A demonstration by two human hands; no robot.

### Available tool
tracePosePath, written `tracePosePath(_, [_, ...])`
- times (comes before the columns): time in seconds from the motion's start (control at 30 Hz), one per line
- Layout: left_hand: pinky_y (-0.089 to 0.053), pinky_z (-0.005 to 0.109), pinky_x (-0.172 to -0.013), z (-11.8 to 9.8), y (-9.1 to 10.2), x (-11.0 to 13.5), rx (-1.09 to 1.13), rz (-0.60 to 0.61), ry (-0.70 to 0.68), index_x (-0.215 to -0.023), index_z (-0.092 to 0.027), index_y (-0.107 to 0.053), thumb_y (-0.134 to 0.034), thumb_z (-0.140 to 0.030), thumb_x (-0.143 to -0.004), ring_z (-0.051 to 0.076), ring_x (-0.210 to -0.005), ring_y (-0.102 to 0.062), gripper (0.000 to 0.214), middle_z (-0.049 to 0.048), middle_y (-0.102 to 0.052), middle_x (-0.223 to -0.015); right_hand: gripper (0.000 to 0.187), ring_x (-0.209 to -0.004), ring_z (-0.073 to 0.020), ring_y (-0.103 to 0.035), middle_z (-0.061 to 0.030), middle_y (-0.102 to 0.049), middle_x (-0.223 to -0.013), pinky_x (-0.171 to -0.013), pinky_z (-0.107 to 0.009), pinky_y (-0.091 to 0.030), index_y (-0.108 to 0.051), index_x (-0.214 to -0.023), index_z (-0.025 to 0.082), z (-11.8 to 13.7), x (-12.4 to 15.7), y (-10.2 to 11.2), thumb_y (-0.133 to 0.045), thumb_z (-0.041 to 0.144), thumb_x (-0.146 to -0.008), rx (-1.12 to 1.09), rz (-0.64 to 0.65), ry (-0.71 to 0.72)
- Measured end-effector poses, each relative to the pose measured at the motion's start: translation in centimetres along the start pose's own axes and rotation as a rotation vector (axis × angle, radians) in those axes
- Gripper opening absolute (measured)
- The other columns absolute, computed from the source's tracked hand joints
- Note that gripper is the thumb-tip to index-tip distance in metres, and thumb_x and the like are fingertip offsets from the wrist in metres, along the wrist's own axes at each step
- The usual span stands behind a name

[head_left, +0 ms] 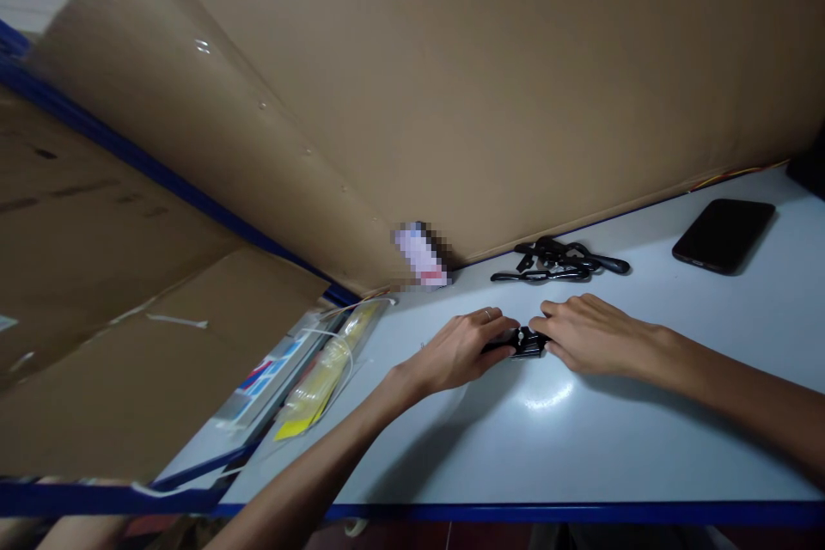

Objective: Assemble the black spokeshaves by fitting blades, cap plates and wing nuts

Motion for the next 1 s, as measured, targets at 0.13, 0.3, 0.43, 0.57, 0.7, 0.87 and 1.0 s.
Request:
tracePosePath(0.13, [-0.052, 0.031, -0.073, -0.19, 0.19, -0.07, -0.016, 0.008, -0.018, -0.127, -0.02, -0.06, -0.054, -0.027, -0.102, 0.018, -0.08, -0.065, 0.026, 0.0051, -0.064, -0.097, 0.025, -0.063, -0.0177, -0.055, -0.0089, -0.07, -0.095, -0.055, -0.034, -0.025, -0.069, -0.109, 0.015, -0.04, 0.01, -0.05, -0.053, 0.011, -0.091, 0.006, -0.007, -0.007])
tracePosePath(0.3, [-0.053, 0.032, -0.073, -0.31, 0.31, -0.4, -0.036, -0.01, -0.03, -0.123, -0.019, -0.061, -0.053, -0.028, -0.102, 0.02, -0.082, -0.067, 0.024, 0.0063, -0.067, -0.097, 0.029, -0.064, -0.0182, -0.057, -0.0084, -0.07, -0.096, -0.055, -0.034, -0.027, -0.068, -0.113, 0.018, -0.03, -0.01, -0.28, -0.051, 0.01, -0.091, 0.012, -0.013, 0.001])
tracePosePath(0.43, [-0.052, 0.033, -0.074, -0.16, 0.2, -0.54, -0.056, 0.011, -0.055, -0.127, -0.019, -0.059, -0.053, -0.029, -0.103, 0.021, -0.085, -0.068, 0.026, 0.0065, -0.069, -0.099, 0.027, -0.064, -0.0184, -0.057, -0.0079, -0.07, -0.095, -0.055, -0.034, -0.027, -0.068, -0.112, 0.019, -0.03, 0.02, -0.32, -0.051, 0.012, -0.092, 0.017, -0.023, 0.004])
tracePosePath(0.57, [-0.052, 0.033, -0.073, -0.11, 0.14, -0.53, -0.09, 0.006, -0.064, -0.133, -0.018, -0.056, -0.052, -0.027, -0.104, 0.021, -0.083, -0.068, 0.031, 0.0062, -0.069, -0.097, 0.024, -0.065, -0.0193, -0.058, -0.0083, -0.07, -0.096, -0.055, -0.035, -0.027, -0.068, -0.11, 0.018, -0.05, 0.03, -0.37, -0.052, 0.014, -0.092, 0.014, -0.024, -0.002])
tracePosePath(0.7, [-0.052, 0.033, -0.071, -0.21, 0.11, -0.32, -0.108, -0.035, -0.073, -0.133, -0.017, -0.055, -0.049, -0.029, -0.104, 0.02, -0.082, -0.068, 0.032, 0.0066, -0.069, -0.099, 0.025, -0.069, -0.0211, -0.06, -0.0096, -0.071, -0.097, -0.055, -0.035, -0.028, -0.065, -0.113, 0.015, -0.05, 0.02, -0.5, -0.05, 0.013, -0.092, 0.014, -0.033, -0.017])
tracePosePath(0.87, [-0.052, 0.032, -0.069, -0.42, -0.05, -0.23, -0.18, -0.055, -0.15, -0.13, -0.017, -0.055, -0.043, -0.034, -0.108, 0.019, -0.078, -0.067, 0.031, 0.006, -0.068, -0.095, 0.024, -0.066, -0.0198, -0.058, -0.0086, -0.071, -0.098, -0.054, -0.035, -0.025, -0.067, -0.111, 0.016, -0.07, -0.03, -0.56, -0.053, 0.014, -0.092, 0.005, -0.024, -0.006])
tracePosePath(1.0, [-0.051, 0.031, -0.067, -0.34, -0.07, -0.49, -0.268, -0.089, -0.228, -0.122, -0.014, -0.059, -0.037, -0.033, -0.109, 0.018, -0.076, -0.065, 0.032, 0.0056, -0.066, -0.089, 0.03, -0.065, -0.0189, -0.058, -0.0081, -0.071, -0.098, -0.054, -0.035, -0.024, -0.067, -0.117, 0.017, -0.13, -0.06, -0.36, -0.051, 0.012, -0.091, -0.006, -0.022, -0.006])
Point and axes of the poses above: each hand's wrist, its own x-axis away from the middle knuckle, its own y-axis out of the back of the hand, z = x × y, the point moved 3 cm from there along -x, towards the middle knuckle
